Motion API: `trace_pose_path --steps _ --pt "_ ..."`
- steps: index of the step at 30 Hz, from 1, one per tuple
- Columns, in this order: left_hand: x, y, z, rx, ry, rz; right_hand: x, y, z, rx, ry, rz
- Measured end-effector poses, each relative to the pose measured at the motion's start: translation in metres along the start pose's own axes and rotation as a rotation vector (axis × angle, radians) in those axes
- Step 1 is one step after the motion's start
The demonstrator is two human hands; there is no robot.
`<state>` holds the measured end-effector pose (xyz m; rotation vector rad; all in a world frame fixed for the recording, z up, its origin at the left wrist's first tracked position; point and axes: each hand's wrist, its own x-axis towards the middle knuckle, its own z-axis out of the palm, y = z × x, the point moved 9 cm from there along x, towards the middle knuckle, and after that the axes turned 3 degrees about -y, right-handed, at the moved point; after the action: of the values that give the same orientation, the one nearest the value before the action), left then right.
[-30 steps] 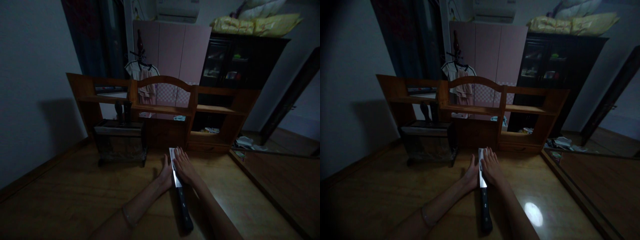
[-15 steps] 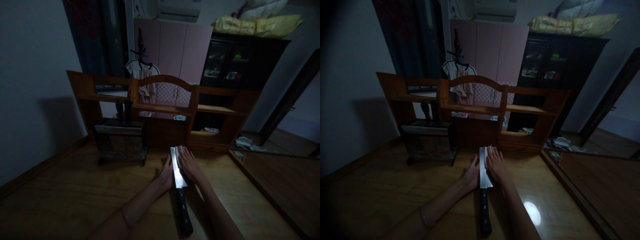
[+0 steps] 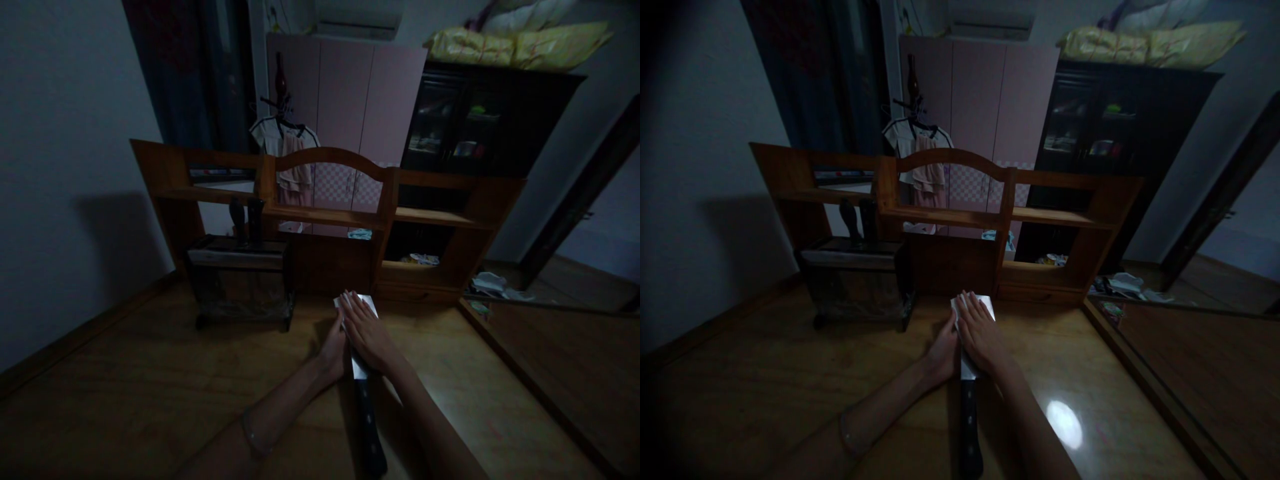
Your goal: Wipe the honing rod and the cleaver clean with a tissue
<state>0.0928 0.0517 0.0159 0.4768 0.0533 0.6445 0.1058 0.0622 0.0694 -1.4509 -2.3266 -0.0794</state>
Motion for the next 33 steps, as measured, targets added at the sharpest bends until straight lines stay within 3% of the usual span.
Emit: trace_pose_path --steps 6,14,19,25,33 --pt "0.000 -0.005 0.005 0.041 -0.046 -0.039 0.003 0.004 -0.009 -0.045 0.035 0.043" --pt "-0.004 -0.009 0.014 0.056 -0.062 -0.010 -0.006 0.044 -0.024 -0.090 0.121 0.183" --pt "-0.005 -0.003 0.013 0.045 -0.061 0.044 -0.010 0.062 -0.019 -0.079 0.199 0.253" --pt "-0.006 0.002 0.008 0.050 -0.028 0.038 -0.011 0.053 -0.009 0.036 0.244 0.168" --pt "-0.006 0.003 0.012 0.042 -0.029 0.027 -0.012 0.043 -0.016 0.064 0.268 0.128"
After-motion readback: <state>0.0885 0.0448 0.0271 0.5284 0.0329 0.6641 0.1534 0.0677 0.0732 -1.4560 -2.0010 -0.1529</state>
